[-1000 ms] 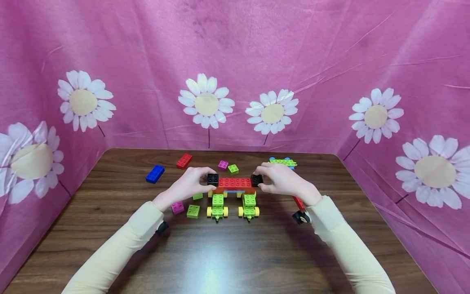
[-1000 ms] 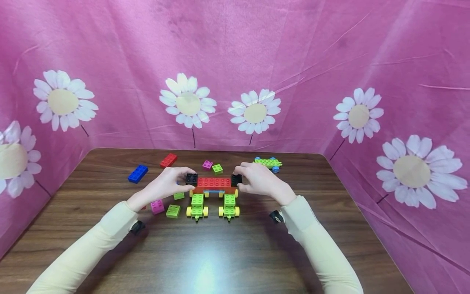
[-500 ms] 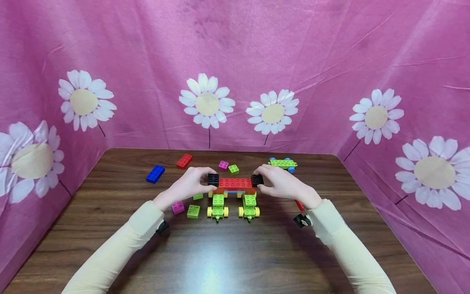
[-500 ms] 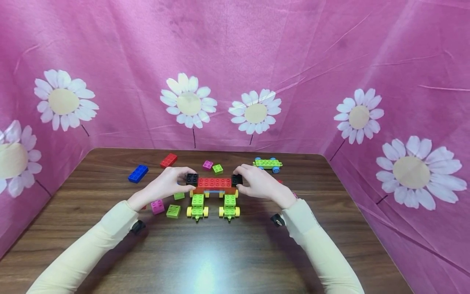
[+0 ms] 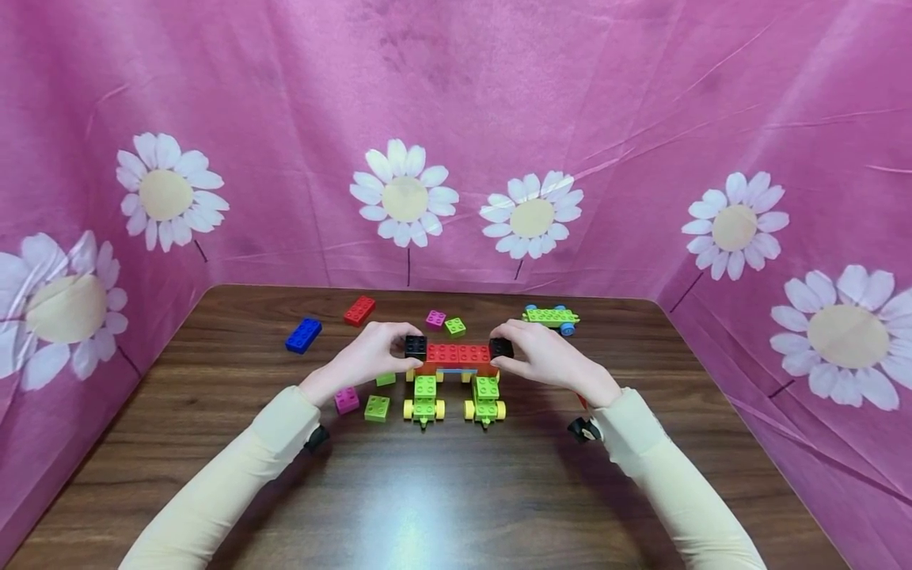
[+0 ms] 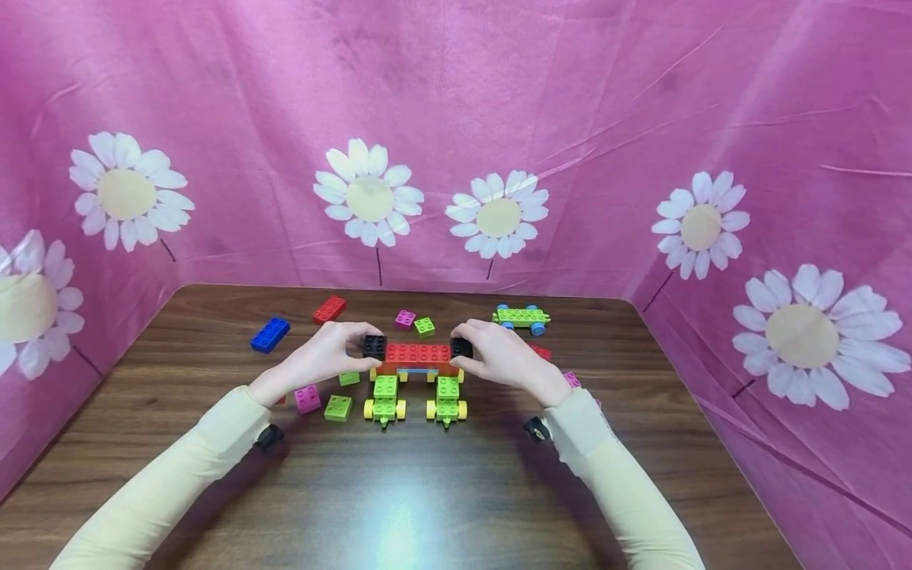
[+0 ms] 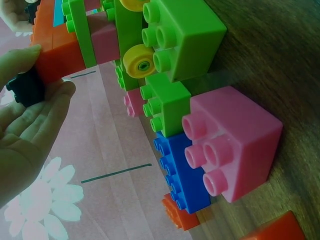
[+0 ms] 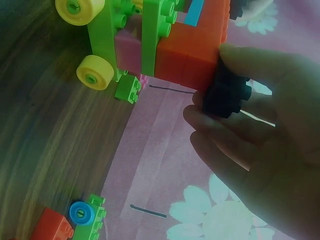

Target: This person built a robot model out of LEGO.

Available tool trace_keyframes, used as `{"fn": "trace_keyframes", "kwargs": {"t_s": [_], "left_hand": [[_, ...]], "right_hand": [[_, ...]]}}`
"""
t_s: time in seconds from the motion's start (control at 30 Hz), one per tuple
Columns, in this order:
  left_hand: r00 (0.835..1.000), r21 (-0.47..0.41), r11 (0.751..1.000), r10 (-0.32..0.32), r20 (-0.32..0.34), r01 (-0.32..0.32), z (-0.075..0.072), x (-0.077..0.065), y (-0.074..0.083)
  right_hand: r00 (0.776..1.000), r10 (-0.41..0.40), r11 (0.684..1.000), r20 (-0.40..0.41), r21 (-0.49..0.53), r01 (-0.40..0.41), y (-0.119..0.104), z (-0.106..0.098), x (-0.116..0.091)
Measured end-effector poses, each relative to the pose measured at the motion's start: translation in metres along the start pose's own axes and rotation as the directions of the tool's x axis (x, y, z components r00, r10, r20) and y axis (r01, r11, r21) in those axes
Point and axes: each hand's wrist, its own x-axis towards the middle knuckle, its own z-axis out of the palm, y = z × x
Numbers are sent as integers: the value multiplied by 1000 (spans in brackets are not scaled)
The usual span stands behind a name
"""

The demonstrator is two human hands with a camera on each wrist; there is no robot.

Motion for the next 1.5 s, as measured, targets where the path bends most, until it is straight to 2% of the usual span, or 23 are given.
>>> {"fn": "trace_keyframes", "kwargs": {"t_s": [0.23,0.57,0.93,1.13,1.33,1.5], "left_hand": [[1000,14,1000,21,-7,-21,0,2,0],[1000,27,1000,16,-1,-16,1,2,0],[1000,16,1000,13,1,-13,2,2,-1],[1000,16,1000,-4,12,3,1,1,-2],[1000,22,1000,12,24,-13,0,-2,-3],[1000,-7,1000,14,16,-14,-3,-7,-7]], "right_hand": [[1000,-27,999,1,-22,27,-2,-3,1],[999,-33,998,3,-54,33,-1,-1,2],[999,-34,998,14,-44,35,-1,-1,4],[999,-33,999,23,-26,34,-1,-1,3],[999,-24,1000,32,-10,24,0,-2,3],[999,-27,999,35,-20,28,1,-1,3]]}}
